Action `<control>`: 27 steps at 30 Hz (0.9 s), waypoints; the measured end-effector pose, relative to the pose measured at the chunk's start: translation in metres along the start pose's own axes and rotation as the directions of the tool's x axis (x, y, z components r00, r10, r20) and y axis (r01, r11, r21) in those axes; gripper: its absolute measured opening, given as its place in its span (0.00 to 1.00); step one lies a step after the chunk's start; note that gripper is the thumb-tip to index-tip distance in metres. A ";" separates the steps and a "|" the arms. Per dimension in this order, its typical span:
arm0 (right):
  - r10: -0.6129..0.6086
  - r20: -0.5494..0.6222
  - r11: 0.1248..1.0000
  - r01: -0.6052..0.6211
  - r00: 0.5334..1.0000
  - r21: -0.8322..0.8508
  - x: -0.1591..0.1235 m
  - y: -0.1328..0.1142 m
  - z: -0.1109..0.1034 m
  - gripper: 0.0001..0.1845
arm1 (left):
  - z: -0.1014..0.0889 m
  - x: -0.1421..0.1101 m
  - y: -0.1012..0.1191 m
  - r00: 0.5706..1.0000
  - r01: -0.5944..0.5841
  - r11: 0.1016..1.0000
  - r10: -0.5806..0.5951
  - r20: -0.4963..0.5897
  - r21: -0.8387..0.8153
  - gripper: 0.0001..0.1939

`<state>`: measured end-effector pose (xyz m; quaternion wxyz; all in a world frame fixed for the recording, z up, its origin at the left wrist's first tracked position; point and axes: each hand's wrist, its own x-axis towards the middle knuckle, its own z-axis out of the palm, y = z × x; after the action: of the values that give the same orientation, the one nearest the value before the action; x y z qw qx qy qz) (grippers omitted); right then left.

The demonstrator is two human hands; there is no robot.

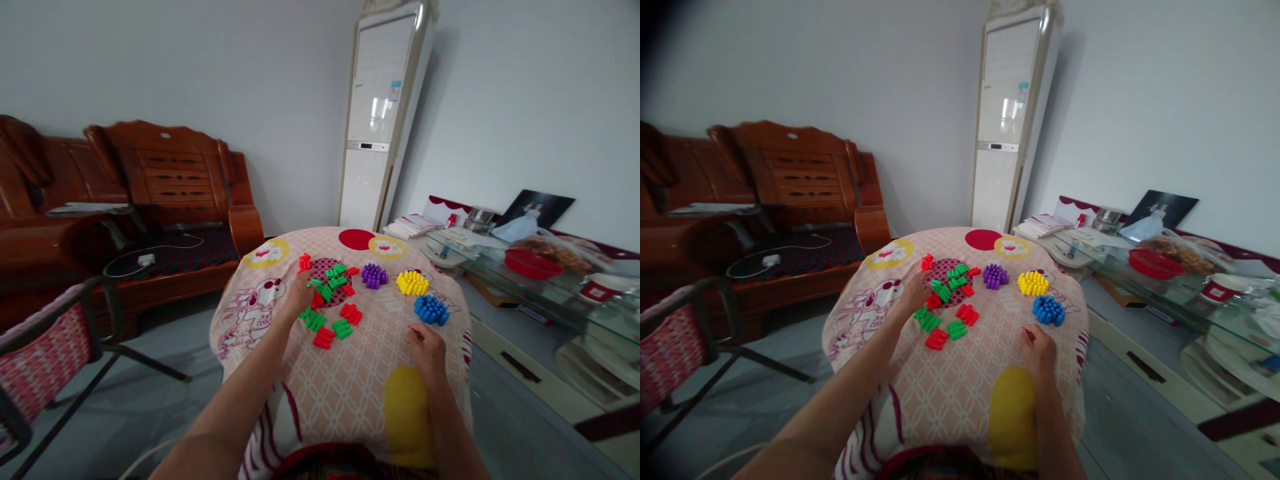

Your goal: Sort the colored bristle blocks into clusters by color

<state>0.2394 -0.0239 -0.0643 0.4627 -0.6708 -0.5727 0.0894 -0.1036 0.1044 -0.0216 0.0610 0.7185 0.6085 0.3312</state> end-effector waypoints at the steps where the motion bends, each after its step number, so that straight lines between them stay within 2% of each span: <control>1: -0.007 0.002 1.000 0.007 1.000 0.001 0.000 0.000 0.000 0.20 | 0.000 0.014 -0.002 1.000 0.030 0.998 -0.030 -0.005 0.049 0.27; 6: -0.039 0.004 0.999 0.039 0.999 0.015 -0.002 -0.001 0.000 0.18 | 0.009 0.068 -0.015 0.994 0.104 0.983 -0.105 0.004 0.153 0.26; 12: -0.049 0.006 0.998 0.049 0.999 0.035 -0.005 -0.003 0.001 0.19 | 0.022 0.099 -0.033 0.990 0.134 0.964 -0.142 0.021 0.228 0.27; 16: -0.045 0.026 0.999 0.045 0.999 0.022 -0.004 0.000 0.002 0.18 | 0.027 0.114 -0.045 0.986 0.113 0.960 -0.139 0.087 0.257 0.28; 20: -0.033 0.029 0.999 0.032 0.999 0.012 -0.003 0.002 0.001 0.17 | 0.030 0.116 -0.050 0.983 0.026 0.970 -0.068 0.168 0.241 0.23; 25: 0.000 0.032 1.000 0.000 0.999 0.016 -0.004 0.003 0.001 0.17 | 0.028 0.093 -0.041 0.966 -0.125 0.983 0.089 0.242 0.137 0.18; 27: 0.016 0.034 1.000 -0.017 0.999 0.013 -0.005 0.003 0.000 0.17 | 0.025 0.083 -0.031 0.966 -0.138 0.989 0.124 0.225 0.048 0.14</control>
<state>0.2397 -0.0276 -0.0680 0.4565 -0.6708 -0.5743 0.1084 -0.1123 0.1966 -0.0230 0.0838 0.7913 0.5592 0.2328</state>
